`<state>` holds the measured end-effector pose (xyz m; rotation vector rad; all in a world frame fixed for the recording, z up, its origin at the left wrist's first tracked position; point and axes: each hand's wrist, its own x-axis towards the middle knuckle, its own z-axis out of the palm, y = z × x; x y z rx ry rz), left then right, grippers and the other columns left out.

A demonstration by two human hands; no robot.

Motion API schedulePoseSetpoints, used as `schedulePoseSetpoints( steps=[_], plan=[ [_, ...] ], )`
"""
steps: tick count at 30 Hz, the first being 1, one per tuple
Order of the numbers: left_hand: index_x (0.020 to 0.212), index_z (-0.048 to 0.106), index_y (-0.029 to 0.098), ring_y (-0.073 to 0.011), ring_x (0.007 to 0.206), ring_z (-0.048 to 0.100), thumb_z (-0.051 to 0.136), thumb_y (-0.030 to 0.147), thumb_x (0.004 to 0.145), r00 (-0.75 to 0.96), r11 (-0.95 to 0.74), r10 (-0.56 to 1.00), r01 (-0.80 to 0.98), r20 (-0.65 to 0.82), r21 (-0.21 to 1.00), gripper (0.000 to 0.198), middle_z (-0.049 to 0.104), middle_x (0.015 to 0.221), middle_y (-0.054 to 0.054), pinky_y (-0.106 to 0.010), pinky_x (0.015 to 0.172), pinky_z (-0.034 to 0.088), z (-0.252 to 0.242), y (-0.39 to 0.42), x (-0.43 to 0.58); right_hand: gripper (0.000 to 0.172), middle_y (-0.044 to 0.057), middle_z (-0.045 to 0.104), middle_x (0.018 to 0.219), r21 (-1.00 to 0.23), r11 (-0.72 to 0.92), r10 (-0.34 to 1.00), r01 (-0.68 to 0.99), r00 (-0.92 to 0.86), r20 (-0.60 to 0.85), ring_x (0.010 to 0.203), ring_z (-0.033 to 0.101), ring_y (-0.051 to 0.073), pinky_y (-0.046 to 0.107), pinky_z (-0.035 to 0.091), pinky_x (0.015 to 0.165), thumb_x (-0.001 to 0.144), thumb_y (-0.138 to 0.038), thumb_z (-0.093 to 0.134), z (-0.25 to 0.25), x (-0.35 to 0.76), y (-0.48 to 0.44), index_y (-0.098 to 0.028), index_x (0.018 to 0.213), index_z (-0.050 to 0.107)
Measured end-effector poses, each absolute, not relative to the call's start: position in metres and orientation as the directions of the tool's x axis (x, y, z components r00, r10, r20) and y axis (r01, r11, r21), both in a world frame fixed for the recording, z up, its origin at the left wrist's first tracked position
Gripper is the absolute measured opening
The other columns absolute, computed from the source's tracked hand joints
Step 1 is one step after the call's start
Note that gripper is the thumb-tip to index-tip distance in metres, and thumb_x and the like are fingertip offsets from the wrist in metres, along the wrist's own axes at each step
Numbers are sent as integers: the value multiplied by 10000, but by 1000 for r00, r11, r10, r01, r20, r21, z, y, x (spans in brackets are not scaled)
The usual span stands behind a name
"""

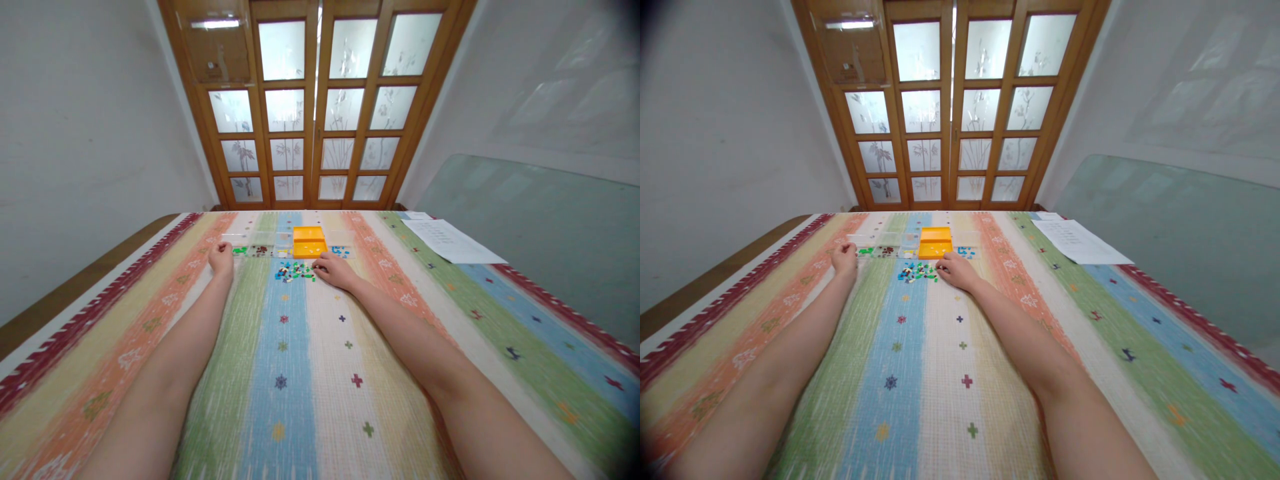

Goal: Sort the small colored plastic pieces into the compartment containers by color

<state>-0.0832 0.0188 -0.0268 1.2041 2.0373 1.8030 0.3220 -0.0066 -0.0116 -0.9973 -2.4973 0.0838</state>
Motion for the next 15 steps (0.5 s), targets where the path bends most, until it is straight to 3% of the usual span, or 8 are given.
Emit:
schedulePoseSetpoints(
  steps=[3,7,12,15],
  plan=[
    [923,695,171,-185,835,646,571,320,836,-592,-83,667,544,452,835,212,705,882,-45,-283,793,499,-26,15,-72,185,81,682,1012,-209,740,663,639,-643,384,980,596,213,304,407,843,1005,-262,601,-13,322,-5,-210,1055,771],
    [951,720,185,-190,812,645,589,355,859,-292,-201,823,654,488,729,234,735,886,-43,-291,793,489,-20,4,-47,184,80,680,1009,-197,739,663,645,-643,384,982,596,215,304,409,844,1005,-267,603,-14,322,-4,-210,1053,771],
    [906,727,193,-198,785,635,580,346,850,190,-405,903,679,386,613,220,733,868,-41,-302,758,481,-10,-13,-18,194,86,681,1023,-214,739,665,638,-643,380,996,599,217,307,415,861,1011,-273,597,-12,322,-6,-210,1063,773],
    [834,715,195,-193,767,627,577,315,829,359,-474,880,649,310,595,183,715,821,-31,-300,748,480,-7,-19,-11,200,87,684,1022,-210,742,662,637,-645,383,990,601,219,311,414,858,1016,-278,590,-10,323,-7,-211,1063,773]
  ],
)
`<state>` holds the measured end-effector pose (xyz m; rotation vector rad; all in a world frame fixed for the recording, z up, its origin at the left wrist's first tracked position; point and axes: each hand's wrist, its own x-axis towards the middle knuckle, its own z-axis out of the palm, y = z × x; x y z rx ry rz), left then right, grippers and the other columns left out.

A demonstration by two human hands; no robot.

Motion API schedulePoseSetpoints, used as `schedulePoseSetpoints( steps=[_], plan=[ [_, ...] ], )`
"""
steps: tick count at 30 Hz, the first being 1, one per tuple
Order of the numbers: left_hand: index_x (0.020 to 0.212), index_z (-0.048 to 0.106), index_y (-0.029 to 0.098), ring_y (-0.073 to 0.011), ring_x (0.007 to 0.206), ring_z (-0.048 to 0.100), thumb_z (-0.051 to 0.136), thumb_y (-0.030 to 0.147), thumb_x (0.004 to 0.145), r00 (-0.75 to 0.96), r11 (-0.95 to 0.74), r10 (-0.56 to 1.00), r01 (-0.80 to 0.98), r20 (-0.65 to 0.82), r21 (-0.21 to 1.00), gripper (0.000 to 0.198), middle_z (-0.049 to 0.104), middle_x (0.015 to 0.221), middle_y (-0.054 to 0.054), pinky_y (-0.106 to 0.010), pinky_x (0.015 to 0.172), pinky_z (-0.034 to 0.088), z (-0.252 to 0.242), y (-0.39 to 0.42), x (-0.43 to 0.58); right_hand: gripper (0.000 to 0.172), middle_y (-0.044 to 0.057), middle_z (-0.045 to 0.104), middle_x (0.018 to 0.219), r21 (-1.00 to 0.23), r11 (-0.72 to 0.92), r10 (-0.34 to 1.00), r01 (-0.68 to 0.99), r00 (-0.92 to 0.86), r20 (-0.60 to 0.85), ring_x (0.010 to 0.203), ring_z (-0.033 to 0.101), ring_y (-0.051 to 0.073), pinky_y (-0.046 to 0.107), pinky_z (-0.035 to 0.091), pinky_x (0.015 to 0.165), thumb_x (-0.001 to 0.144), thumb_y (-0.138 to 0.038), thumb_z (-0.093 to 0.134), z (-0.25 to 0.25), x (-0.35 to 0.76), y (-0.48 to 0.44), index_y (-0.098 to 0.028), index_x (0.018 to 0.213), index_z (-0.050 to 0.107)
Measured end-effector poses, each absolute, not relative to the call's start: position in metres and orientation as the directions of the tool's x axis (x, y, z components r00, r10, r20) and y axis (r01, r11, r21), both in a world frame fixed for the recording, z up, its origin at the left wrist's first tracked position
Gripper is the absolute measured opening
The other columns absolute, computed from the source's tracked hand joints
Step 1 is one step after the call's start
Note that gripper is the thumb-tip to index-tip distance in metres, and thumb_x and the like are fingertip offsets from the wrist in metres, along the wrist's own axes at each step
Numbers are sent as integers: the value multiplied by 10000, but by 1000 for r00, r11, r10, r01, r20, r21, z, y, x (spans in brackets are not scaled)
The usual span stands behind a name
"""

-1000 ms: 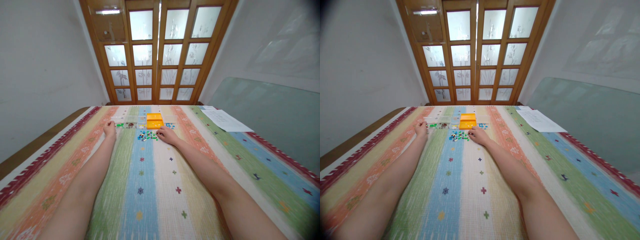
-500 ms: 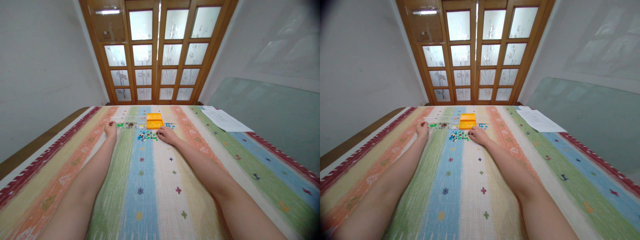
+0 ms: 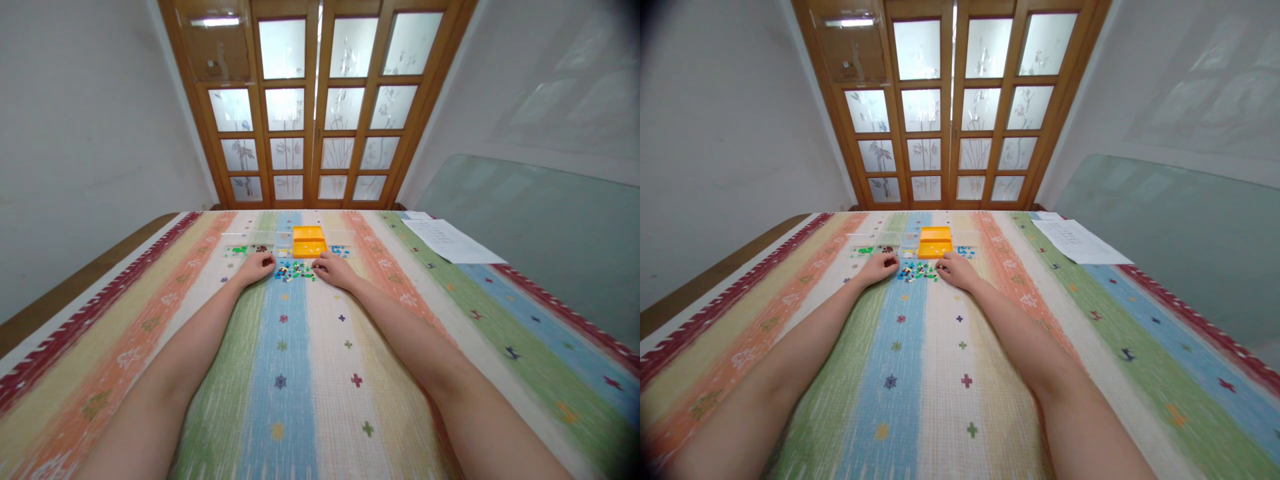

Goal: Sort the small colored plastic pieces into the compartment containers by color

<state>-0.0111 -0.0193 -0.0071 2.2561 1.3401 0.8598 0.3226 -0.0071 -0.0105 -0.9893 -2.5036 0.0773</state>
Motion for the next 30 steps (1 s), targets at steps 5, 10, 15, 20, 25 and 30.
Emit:
schedulePoseSetpoints(
  steps=[5,10,15,20,25,30],
  plan=[
    [833,737,191,-190,775,635,631,284,759,462,-442,870,584,169,681,159,719,825,-31,-290,734,490,-2,-21,-11,197,91,685,1031,-211,737,666,642,-639,385,990,599,222,315,413,850,1015,-278,595,-10,322,-8,-215,1059,776],
    [886,753,184,-178,744,609,683,300,726,537,-427,838,539,95,726,210,700,823,-33,-275,685,469,2,-21,-13,205,86,681,1019,-208,732,671,649,-636,380,981,597,215,307,411,843,1020,-288,589,-9,321,-9,-215,1059,776],
    [933,770,190,-178,773,613,706,347,761,571,-444,816,515,93,734,241,706,862,-39,-276,707,470,2,-19,-15,193,88,684,1014,-213,736,668,642,-640,380,979,602,217,310,414,846,1012,-273,597,-9,322,-8,-213,1057,775],
    [948,779,186,-187,783,621,745,383,749,566,-423,820,499,86,757,283,718,865,-49,-283,715,483,3,-19,-15,179,83,684,1004,-216,734,671,644,-638,379,973,607,215,310,419,852,996,-251,612,-12,322,-5,-215,1056,777],
    [929,781,185,-189,792,640,749,370,760,578,-425,811,476,91,770,253,731,883,-55,-287,726,493,2,-18,-16,179,81,686,999,-205,734,669,647,-638,382,975,607,217,311,419,849,998,-259,609,-14,323,-4,-217,1052,775],
    [942,760,184,-188,823,655,698,340,782,571,-419,816,476,90,773,231,731,907,-51,-287,758,506,-2,-17,-16,191,81,687,1011,-200,738,663,644,-641,387,977,605,215,308,417,845,1010,-277,597,-13,323,-5,-213,1057,771]
  ],
)
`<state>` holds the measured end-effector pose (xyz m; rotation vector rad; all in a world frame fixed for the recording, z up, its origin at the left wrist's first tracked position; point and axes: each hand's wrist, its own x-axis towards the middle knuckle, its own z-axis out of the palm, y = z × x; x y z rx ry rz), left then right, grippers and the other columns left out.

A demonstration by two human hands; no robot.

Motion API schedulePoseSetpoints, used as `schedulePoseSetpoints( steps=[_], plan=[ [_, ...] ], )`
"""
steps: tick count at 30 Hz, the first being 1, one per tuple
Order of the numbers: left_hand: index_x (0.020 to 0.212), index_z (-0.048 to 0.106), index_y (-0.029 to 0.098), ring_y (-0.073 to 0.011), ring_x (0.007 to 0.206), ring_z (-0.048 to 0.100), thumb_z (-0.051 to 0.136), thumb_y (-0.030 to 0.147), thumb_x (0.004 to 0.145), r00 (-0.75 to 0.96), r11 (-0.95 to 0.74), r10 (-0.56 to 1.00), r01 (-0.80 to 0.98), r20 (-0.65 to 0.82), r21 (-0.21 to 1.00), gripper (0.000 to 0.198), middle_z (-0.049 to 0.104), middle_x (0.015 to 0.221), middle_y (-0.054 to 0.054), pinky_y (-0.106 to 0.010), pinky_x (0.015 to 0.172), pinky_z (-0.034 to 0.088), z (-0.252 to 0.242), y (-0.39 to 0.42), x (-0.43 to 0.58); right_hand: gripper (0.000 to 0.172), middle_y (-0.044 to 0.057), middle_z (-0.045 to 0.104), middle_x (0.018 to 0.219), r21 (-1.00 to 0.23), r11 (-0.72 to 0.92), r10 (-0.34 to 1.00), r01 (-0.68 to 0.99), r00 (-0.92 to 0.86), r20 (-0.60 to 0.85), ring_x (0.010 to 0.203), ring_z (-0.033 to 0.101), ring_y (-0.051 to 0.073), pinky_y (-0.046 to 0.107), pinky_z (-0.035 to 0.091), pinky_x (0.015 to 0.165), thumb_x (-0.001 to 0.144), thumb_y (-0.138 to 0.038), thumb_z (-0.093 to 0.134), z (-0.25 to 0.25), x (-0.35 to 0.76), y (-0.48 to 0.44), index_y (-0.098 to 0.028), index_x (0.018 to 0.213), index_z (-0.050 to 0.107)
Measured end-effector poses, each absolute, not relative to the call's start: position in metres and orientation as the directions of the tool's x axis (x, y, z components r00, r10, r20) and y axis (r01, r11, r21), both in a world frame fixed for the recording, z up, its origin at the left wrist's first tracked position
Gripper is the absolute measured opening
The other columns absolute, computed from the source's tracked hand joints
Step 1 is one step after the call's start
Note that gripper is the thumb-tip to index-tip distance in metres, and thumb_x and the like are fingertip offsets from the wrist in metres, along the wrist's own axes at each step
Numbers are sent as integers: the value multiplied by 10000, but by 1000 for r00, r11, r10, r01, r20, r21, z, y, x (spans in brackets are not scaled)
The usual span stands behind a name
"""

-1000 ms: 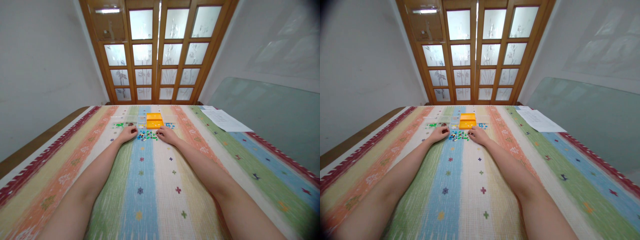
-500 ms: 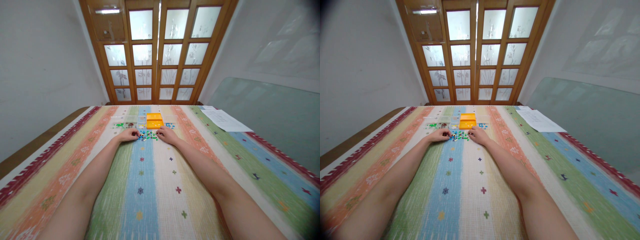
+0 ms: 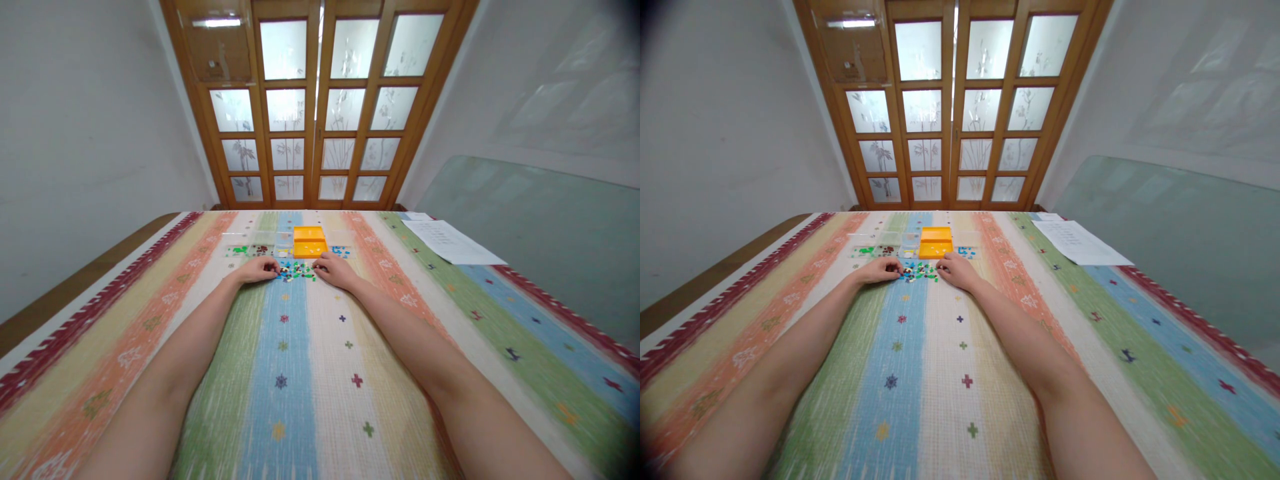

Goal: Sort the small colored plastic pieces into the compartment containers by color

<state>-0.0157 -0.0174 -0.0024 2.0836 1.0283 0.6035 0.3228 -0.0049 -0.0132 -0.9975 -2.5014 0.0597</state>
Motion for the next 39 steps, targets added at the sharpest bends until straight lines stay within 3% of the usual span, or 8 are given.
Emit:
schedulePoseSetpoints(
  steps=[6,13,20,39],
  plan=[
    [890,749,209,-195,828,656,618,281,784,462,-439,869,552,179,709,183,742,902,-33,-289,765,511,-4,-23,-7,203,87,683,1019,-208,737,667,643,-640,382,983,602,219,314,413,853,1018,-283,587,-11,322,-7,-219,1066,774],
    [879,739,206,-192,775,613,610,329,858,383,-472,881,674,277,569,180,709,830,-31,-286,725,461,-9,-21,-2,198,88,683,1018,-209,734,670,646,-638,380,985,602,218,313,414,854,1011,-276,598,-12,322,-6,-215,1062,779],
    [992,775,208,-178,745,592,596,280,891,440,-539,842,697,310,473,218,691,814,-23,-277,708,421,-14,-18,1,203,81,684,1012,-197,732,671,652,-640,375,978,603,214,307,415,845,1017,-277,589,-12,322,-6,-214,1062,777],
    [922,772,208,-191,756,592,618,261,861,440,-537,843,699,308,472,175,695,834,-36,-293,706,431,-15,-17,4,193,82,682,1011,-207,733,669,648,-631,391,980,601,214,302,411,845,1017,-277,597,-11,321,-7,-213,1045,777]
  ],
)
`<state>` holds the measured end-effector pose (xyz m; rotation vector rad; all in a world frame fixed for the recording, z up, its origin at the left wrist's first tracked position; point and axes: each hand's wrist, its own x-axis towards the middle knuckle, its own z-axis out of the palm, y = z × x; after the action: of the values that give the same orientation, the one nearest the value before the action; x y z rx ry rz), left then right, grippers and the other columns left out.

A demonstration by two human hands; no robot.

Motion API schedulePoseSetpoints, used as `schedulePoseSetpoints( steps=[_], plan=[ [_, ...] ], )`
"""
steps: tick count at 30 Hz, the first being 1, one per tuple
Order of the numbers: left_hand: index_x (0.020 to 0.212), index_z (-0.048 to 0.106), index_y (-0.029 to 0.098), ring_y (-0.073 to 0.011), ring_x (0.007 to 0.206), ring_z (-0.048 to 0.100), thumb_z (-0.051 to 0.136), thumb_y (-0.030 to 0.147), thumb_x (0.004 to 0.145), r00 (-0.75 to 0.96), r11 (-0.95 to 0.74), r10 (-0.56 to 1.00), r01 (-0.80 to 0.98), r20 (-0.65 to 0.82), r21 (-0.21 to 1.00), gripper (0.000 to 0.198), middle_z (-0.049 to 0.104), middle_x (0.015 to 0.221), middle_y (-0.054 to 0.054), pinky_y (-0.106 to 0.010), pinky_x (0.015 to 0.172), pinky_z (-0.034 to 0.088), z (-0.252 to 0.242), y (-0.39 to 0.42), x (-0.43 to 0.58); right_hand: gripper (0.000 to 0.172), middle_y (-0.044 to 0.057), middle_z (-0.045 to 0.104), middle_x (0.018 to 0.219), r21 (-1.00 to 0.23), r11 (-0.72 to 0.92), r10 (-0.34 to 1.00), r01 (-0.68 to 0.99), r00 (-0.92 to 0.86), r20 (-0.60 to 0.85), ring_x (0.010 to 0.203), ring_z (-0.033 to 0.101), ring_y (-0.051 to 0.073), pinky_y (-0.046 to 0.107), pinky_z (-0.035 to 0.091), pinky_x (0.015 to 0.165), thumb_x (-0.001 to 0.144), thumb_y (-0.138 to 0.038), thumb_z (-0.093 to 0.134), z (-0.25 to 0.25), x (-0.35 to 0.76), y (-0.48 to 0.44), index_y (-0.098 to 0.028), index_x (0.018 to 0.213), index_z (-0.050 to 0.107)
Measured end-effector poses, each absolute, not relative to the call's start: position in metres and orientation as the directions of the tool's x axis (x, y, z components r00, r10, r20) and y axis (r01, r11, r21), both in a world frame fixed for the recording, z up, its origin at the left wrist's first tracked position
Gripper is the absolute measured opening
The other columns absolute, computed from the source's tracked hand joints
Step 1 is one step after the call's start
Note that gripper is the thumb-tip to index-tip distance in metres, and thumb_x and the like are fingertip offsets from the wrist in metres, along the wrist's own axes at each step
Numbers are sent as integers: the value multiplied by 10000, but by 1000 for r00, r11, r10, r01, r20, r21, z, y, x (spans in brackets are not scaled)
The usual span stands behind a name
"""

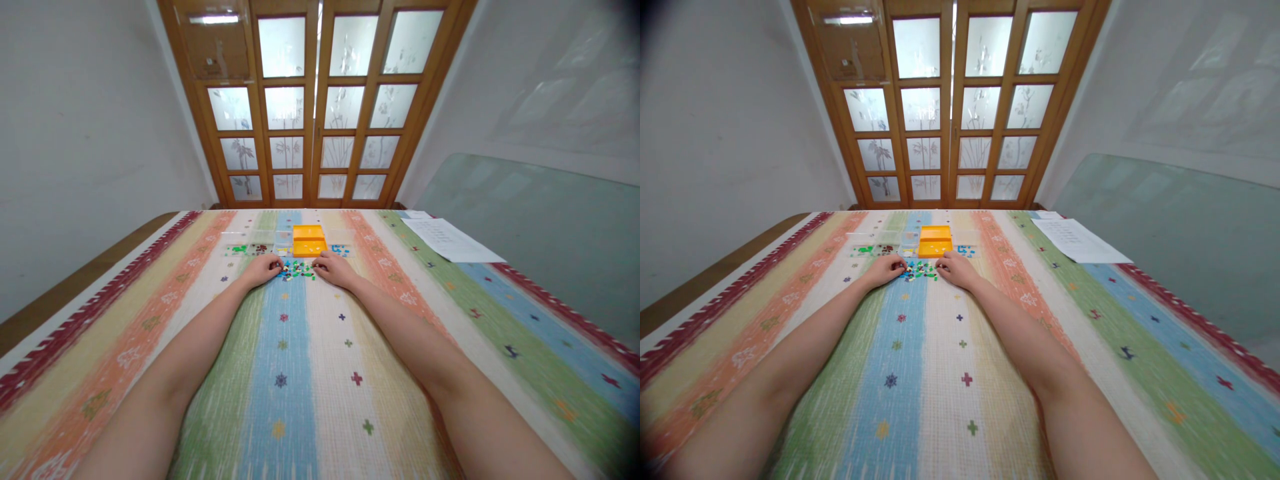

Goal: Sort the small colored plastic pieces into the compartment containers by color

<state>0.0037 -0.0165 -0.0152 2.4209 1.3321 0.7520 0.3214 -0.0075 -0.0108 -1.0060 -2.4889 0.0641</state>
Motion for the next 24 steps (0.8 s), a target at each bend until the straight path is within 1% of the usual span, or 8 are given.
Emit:
schedulePoseSetpoints(
  steps=[4,6,8,11,13,15,20,24],
  plan=[
    [902,756,194,-187,757,595,616,279,866,390,-528,849,650,356,547,168,696,833,-39,-295,713,443,-17,-15,3,197,82,683,1012,-203,737,664,644,-636,392,980,602,215,303,415,845,1019,-278,592,-10,322,-8,-210,1045,776],
    [919,744,189,-188,784,610,616,294,866,323,-507,861,603,393,616,175,709,872,-44,-300,734,461,-19,-13,1,202,84,683,1014,-199,741,660,641,-641,392,983,603,215,302,415,844,1021,-281,589,-10,322,-8,-209,1055,775],
    [924,724,187,-188,803,622,622,304,849,221,-461,885,540,411,704,173,714,898,-46,-301,746,478,-22,-9,-1,201,84,684,1015,-199,740,661,642,-642,388,982,603,215,301,414,844,1019,-280,592,-10,322,-8,-209,1062,775],
    [904,674,191,-174,745,622,625,320,813,53,-350,932,397,359,849,165,697,856,-33,-286,699,486,-26,-2,-4,192,81,685,1009,-201,734,669,648,-641,376,975,602,213,301,412,846,1013,-273,600,-10,322,-8,-210,1064,773],
    [893,644,195,-158,683,612,618,325,796,-37,-276,953,300,301,913,164,686,831,-26,-271,650,477,-28,3,-7,185,81,685,1011,-204,732,672,650,-639,374,974,601,212,301,410,848,1009,-266,604,-11,322,-7,-209,1059,773],
    [889,635,196,-150,650,599,610,314,780,-121,-235,954,261,273,936,162,686,822,-25,-262,623,468,-30,7,-11,183,81,684,1017,-210,731,674,650,-637,375,976,599,210,299,409,850,1007,-263,606,-11,322,-6,-208,1056,774],
    [848,651,194,-161,668,587,640,285,737,-342,-196,889,315,304,928,144,672,768,-20,-256,621,457,-35,14,-22,186,80,678,1019,-220,722,684,656,-630,367,984,594,208,293,406,854,1008,-269,607,-11,321,-6,-210,1061,775],
    [868,643,195,-155,651,577,666,283,723,-429,-186,860,241,276,953,171,638,729,-5,-239,589,436,-34,15,-26,192,80,680,1014,-210,726,679,655,-633,372,979,597,209,299,407,845,1008,-268,600,-11,321,-7,-212,1062,776]
  ],
)
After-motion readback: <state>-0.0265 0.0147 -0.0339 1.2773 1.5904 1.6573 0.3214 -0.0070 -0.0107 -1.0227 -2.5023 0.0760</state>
